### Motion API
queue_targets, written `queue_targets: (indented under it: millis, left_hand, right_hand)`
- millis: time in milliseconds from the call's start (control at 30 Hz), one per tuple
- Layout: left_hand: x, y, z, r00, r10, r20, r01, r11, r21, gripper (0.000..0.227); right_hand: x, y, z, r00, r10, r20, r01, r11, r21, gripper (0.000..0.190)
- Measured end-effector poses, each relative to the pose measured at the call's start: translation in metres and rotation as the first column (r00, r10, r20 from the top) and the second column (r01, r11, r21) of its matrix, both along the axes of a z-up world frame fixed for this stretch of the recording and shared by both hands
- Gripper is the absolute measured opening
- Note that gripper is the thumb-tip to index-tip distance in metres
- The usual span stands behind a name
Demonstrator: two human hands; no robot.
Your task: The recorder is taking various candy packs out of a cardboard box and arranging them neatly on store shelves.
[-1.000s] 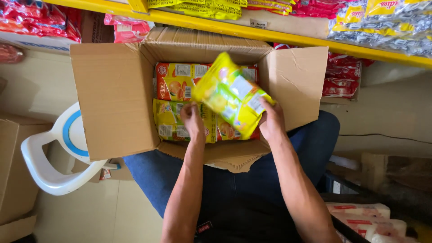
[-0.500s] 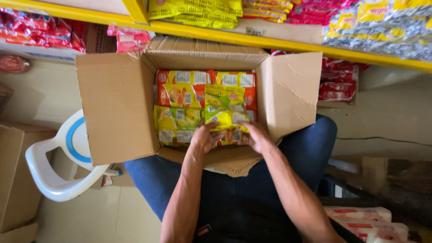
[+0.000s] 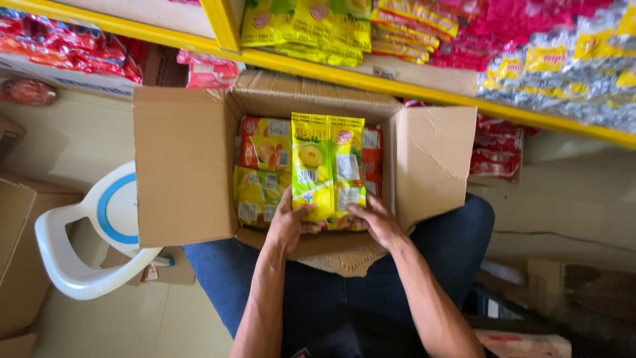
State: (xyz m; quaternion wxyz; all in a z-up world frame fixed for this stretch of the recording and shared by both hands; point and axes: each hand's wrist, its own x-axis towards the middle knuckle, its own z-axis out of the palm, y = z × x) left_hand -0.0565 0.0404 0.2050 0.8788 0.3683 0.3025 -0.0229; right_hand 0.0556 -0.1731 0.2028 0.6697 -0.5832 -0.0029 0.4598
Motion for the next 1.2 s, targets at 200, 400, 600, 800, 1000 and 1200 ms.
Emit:
queue_targets:
  millis: [200, 400, 600, 800, 1000, 1200]
  left_hand:
    - [0.009, 0.015, 0.019, 0.988, 0.065, 0.142, -0.043, 0.988, -0.150, 0.063]
    - [0.048, 0.055, 0.027, 0.923, 0.181, 0.338, -0.125, 0.976, -0.180, 0.062]
    - [0.126, 0.111, 0.035, 0.821, 0.412, 0.396, -0.301, 0.901, -0.312, 0.058]
    - [0.221, 0.155, -0.006, 0.682, 0.681, 0.267, -0.524, 0.710, -0.470, 0.072]
    - [0.252, 0.173, -0.033, 0.555, 0.776, 0.301, -0.568, 0.617, -0.544, 0.080]
    - [0.256, 0.181, -0.028, 0.509, 0.779, 0.366, -0.564, 0.624, -0.541, 0.084]
  right_hand:
    - [0.014, 0.005, 0.012, 0.998, -0.006, 0.070, 0.004, 0.999, 0.032, 0.057]
    - [0.059, 0.063, 0.067, 0.973, 0.056, 0.225, -0.078, 0.993, 0.086, 0.051]
    - [0.134, 0.134, 0.057, 0.964, -0.019, 0.265, -0.054, 0.962, 0.266, 0.038]
    - [0.206, 0.216, 0.047, 0.910, -0.106, 0.400, 0.026, 0.980, 0.200, 0.042]
    - [0.233, 0.274, 0.047, 0.762, -0.129, 0.634, 0.175, 0.984, -0.011, 0.072]
    - [0.241, 0.296, 0.032, -0.153, 0.180, 0.972, 0.285, 0.950, -0.131, 0.062]
